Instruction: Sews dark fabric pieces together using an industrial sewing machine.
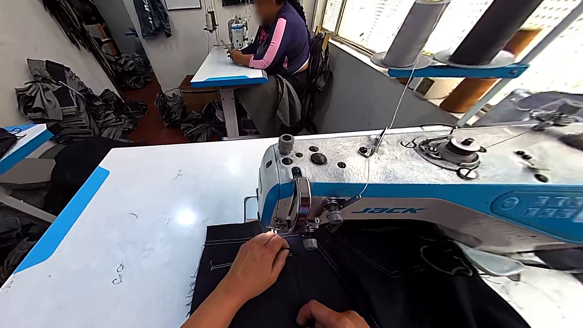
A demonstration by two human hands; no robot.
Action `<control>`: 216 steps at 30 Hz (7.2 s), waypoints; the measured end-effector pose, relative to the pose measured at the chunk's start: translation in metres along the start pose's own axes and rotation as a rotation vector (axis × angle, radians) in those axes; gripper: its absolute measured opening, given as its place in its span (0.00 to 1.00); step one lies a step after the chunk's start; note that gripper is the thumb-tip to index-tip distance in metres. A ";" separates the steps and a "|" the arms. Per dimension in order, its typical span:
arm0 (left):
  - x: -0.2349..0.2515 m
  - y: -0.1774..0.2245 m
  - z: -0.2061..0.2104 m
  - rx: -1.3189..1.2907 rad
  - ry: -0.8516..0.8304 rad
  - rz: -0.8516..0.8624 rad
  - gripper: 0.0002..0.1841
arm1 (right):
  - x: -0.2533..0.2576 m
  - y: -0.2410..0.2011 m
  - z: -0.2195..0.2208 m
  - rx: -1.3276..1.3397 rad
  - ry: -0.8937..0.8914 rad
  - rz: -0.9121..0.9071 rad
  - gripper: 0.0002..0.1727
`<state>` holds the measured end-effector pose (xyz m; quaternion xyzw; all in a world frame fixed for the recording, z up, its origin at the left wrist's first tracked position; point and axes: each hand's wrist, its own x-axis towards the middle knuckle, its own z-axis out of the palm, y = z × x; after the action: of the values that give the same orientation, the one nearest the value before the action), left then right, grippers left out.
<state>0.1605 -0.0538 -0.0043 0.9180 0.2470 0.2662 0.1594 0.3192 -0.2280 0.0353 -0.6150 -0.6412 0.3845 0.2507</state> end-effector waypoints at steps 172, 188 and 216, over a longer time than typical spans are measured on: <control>-0.058 0.065 0.003 0.373 -0.228 -0.217 0.55 | 0.048 0.047 0.002 -0.532 0.447 -0.339 0.25; -0.060 0.067 0.003 0.377 -0.203 -0.211 0.54 | 0.051 0.060 0.007 -0.568 0.517 -0.402 0.23; -0.061 0.067 0.005 0.404 -0.206 -0.224 0.55 | 0.047 0.056 -0.009 -0.688 0.414 -0.388 0.23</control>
<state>0.1425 -0.1427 -0.0048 0.9205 0.3776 0.0973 0.0255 0.3540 -0.1832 -0.0119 -0.5949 -0.7716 -0.0365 0.2221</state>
